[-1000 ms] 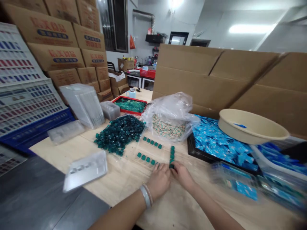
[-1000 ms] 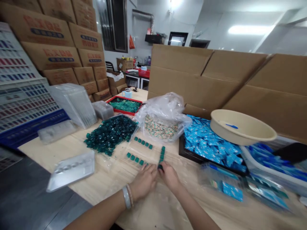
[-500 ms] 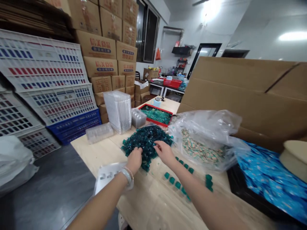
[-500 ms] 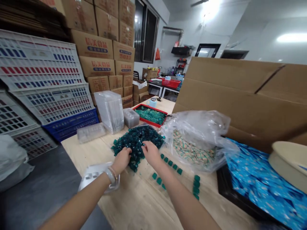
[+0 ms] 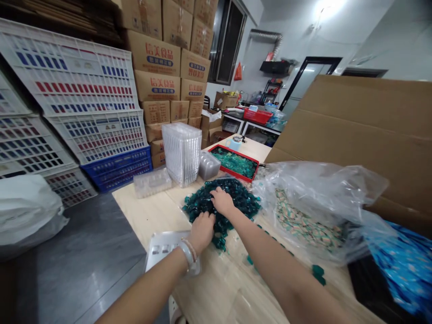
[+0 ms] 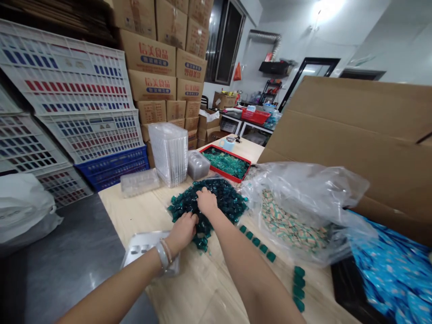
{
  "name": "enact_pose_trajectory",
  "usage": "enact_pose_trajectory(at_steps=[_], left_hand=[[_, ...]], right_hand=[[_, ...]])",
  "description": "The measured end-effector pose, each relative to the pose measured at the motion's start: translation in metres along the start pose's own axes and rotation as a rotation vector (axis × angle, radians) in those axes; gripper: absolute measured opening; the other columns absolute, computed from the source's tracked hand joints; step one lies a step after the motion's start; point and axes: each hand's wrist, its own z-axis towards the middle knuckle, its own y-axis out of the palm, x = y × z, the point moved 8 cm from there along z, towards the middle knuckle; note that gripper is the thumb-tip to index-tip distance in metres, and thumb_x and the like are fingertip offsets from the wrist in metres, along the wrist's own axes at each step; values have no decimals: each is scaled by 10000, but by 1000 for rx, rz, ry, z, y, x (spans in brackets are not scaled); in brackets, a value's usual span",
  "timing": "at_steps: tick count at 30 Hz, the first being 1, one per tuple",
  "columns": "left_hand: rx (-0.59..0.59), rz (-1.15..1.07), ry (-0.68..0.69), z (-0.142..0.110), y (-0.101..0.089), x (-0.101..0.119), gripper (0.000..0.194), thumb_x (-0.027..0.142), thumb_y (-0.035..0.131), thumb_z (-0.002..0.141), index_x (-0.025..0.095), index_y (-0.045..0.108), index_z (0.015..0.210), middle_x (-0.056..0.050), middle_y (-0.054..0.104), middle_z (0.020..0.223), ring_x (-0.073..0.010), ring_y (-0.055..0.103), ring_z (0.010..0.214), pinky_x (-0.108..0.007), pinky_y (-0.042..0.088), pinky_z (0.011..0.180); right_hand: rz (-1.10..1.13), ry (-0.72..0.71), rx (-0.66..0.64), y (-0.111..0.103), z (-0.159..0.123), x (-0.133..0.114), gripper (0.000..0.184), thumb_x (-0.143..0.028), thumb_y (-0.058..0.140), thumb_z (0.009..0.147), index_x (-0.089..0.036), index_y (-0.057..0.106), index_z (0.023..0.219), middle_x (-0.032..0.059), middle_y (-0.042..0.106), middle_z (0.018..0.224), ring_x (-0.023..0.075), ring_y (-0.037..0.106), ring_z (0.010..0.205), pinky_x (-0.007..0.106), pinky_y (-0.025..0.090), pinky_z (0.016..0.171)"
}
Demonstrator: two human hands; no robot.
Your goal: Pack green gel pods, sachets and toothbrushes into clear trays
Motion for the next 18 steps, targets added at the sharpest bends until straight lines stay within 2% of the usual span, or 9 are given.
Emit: enact_pose_trajectory(at_steps=[2, 5, 8, 12, 15, 18], left_hand=[[47, -62, -31, 6, -9, -9, 216, 48, 409, 691, 142, 563, 810, -50, 561, 801, -182, 520, 793, -287, 413, 744], [177, -215, -136, 19, -26, -28, 242, 72, 389, 726, 135, 553, 893, -45, 578, 818, -141, 532, 746, -260, 430, 724], [257, -323, -170, 38, -34, -37, 276, 78, 391, 740, 125, 569, 944, -75, 588, 915, -155, 528, 849, -292, 407, 817], [178, -372, -100, 71, -34, -28, 293, 56, 435, 719, 153, 620, 925, -85, 601, 995, -194, 490, 1001, -349, 326, 933], [58, -458, -33, 85, -32, -13, 234, 82, 513, 692, 163, 647, 867, -63, 641, 903, -190, 537, 926, -333, 375, 888], [-51, -589, 42, 80, -28, 9, 260, 114, 559, 680, 144, 619, 932, -44, 648, 873, -140, 575, 794, -258, 446, 768]], right_hand=[[-14, 6, -2, -1, 0, -2, 211, -173, 388, 818, -170, 549, 955, 102, 482, 999, 211, 485, 928, 327, 370, 777], [2, 25, 16, -3, -5, 0, 225, -133, 379, 804, -151, 539, 960, 114, 481, 997, 216, 469, 957, 327, 364, 795], [58, 37, 28, -3, -8, 2, 191, -172, 427, 785, -166, 545, 936, 104, 473, 1020, 217, 461, 972, 320, 377, 792], [193, 68, 77, -9, -8, 6, 174, -149, 439, 758, -144, 550, 891, 119, 487, 1010, 225, 476, 967, 345, 384, 807], [361, 95, 118, -17, -19, 18, 221, -152, 369, 797, -139, 505, 971, 103, 538, 969, 182, 526, 911, 322, 418, 786], [538, 112, 90, -21, -42, 32, 234, -191, 306, 833, -133, 459, 1000, 56, 602, 806, 130, 595, 712, 264, 475, 638]])
